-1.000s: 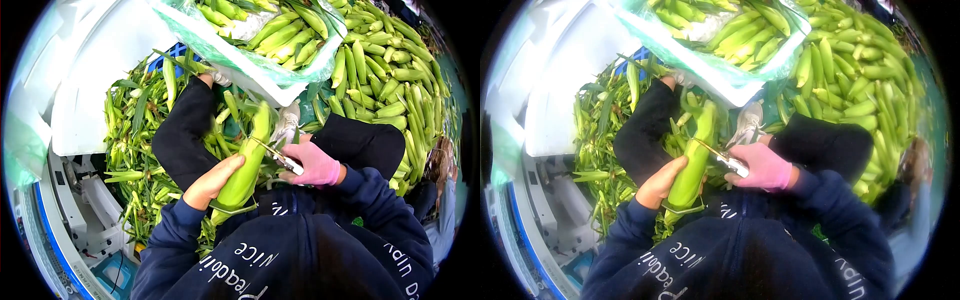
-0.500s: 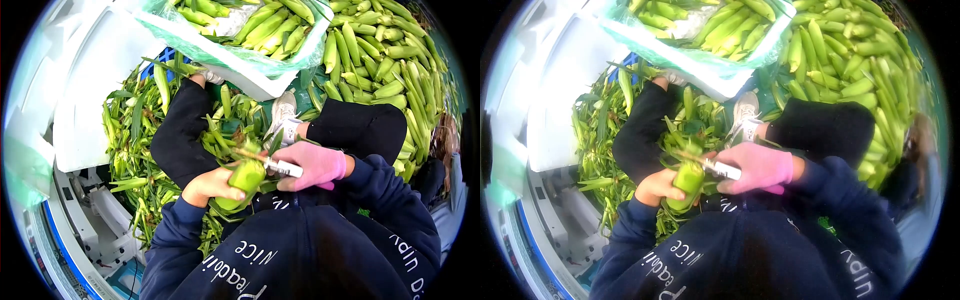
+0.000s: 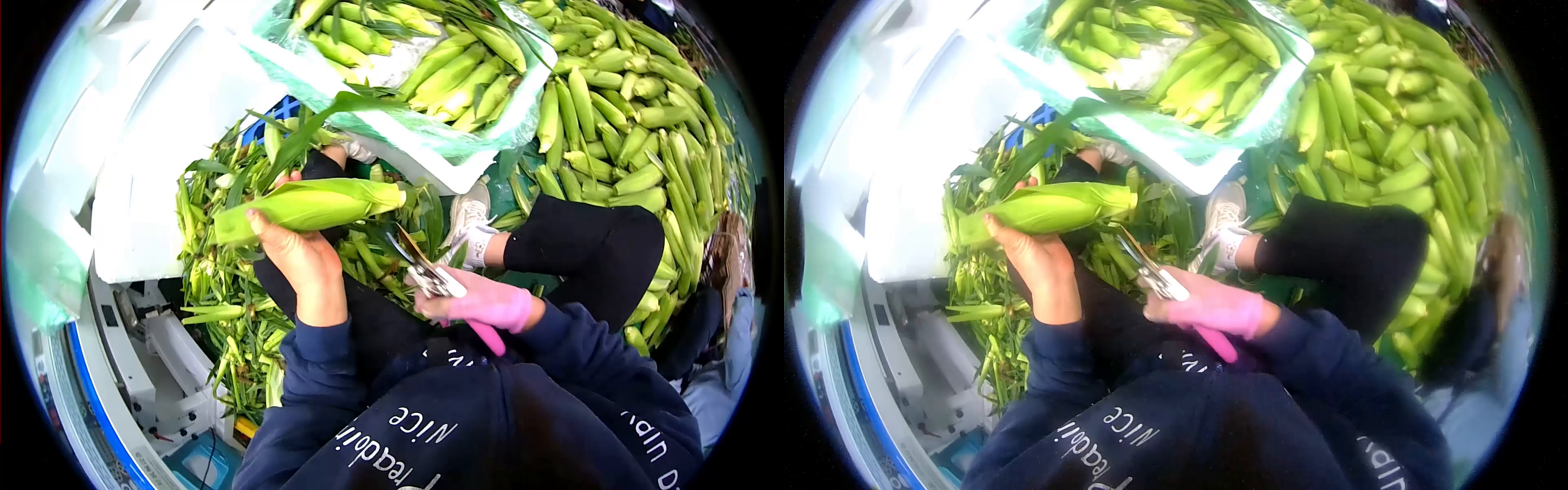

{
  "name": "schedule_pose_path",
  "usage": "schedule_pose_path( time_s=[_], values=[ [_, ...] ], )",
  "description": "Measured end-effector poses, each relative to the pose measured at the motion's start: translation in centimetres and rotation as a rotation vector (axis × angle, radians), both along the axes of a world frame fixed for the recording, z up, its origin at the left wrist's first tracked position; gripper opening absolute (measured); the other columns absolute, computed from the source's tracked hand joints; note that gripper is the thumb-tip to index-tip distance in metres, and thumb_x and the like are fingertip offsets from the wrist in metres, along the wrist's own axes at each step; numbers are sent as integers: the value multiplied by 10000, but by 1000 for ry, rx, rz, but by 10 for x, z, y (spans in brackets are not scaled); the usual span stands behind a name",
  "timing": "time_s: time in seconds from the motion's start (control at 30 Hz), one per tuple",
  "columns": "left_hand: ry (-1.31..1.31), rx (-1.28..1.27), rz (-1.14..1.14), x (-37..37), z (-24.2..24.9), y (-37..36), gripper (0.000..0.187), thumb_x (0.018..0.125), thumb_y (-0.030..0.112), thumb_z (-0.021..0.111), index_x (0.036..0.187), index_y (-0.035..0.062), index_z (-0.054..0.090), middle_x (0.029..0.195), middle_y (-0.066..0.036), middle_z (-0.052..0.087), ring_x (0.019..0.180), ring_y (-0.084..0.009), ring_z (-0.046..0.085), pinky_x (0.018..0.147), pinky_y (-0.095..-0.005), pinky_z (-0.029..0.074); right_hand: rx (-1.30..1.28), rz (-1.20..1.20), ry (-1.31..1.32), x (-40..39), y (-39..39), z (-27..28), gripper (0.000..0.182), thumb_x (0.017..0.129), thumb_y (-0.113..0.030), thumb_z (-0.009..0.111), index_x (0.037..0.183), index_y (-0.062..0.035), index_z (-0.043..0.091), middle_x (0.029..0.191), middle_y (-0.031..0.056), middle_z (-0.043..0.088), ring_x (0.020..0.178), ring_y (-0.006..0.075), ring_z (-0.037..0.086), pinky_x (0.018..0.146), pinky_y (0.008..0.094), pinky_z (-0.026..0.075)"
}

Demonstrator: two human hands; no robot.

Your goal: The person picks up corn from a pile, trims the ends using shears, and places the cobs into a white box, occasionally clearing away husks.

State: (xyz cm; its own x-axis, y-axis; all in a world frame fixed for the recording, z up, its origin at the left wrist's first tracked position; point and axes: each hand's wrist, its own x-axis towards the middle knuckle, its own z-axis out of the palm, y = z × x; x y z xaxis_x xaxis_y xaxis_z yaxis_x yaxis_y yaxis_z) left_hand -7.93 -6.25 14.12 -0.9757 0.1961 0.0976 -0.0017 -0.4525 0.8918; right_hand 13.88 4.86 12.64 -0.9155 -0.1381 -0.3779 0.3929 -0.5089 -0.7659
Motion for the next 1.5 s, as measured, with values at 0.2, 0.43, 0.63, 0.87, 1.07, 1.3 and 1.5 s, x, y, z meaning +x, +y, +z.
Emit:
schedule_pose_path(
  time_s=[0.2, 0.43, 0.63, 0.87, 1.07, 1.3, 1.5],
  values=[
    [-65, 63, 76, 37, -18, 16, 655, 1035, 588, 427, 1367, 25, 468, 1353, -138, 554, 1242, -280, 546, 1095, -465, 425, 145, -254, 51, -33, -14, -30, 539, 909, -253, 728, 1325, -37, 460, 1029, 10, 551, 884, 91, 533, 775, 250, 468],
    [-270, 70, 137, 31, -29, 2, 777, 991, 647, 458, 1432, 8, 452, 1436, -162, 528, 1306, -291, 518, 1151, -465, 390, 284, -244, -76, -13, -26, -30, 659, 800, -339, 811, 1259, 7, 490, 1091, 131, 572, 1009, 233, 565, 926, 353, 469],
    [-300, 26, 36, 64, -38, 11, 759, 992, 653, 456, 1366, -7, 495, 1382, -159, 556, 1271, -283, 545, 1117, -444, 423, 682, -508, -24, -3, -23, -36, 719, 743, -300, 791, 1292, 35, 470, 1210, 273, 581, 1146, 421, 579, 991, 428, 464],
    [-313, 128, 3, 75, -38, 6, 579, 1021, 513, 503, 1314, 17, 560, 1325, -118, 622, 1197, -255, 603, 1077, -411, 463, 857, -491, 31, 9, -2, -23, 449, 743, -279, 754, 1072, -46, 554, 955, 216, 643, 931, 428, 644, 812, 471, 513],
    [-397, 275, 74, 80, -24, -6, 546, 1034, 499, 456, 1294, 32, 569, 1296, -110, 635, 1186, -276, 601, 1038, -456, 485, 1063, -471, 154, 8, -14, -14, 503, 735, -266, 781, 1128, -40, 565, 901, 185, 638, 846, 383, 653, 746, 449, 529],
    [-325, 210, -113, 65, -40, -17, 499, 1017, 487, 484, 1226, 54, 617, 1222, -109, 682, 1129, -271, 642, 988, -440, 531, 1243, -534, 260, 11, -11, -21, 392, 720, -228, 760, 1023, -62, 573, 882, 175, 636, 834, 384, 650, 732, 454, 537],
    [-77, -239, -366, 91, -33, 31, 556, 993, 516, 527, 1264, 33, 576, 1185, -105, 674, 1089, -286, 642, 953, -474, 533, 1053, -143, 568, 55, -15, 7, 340, 825, -318, 682, 1038, -56, 638, 900, 157, 678, 860, 387, 669, 714, 463, 538]
  ],
)
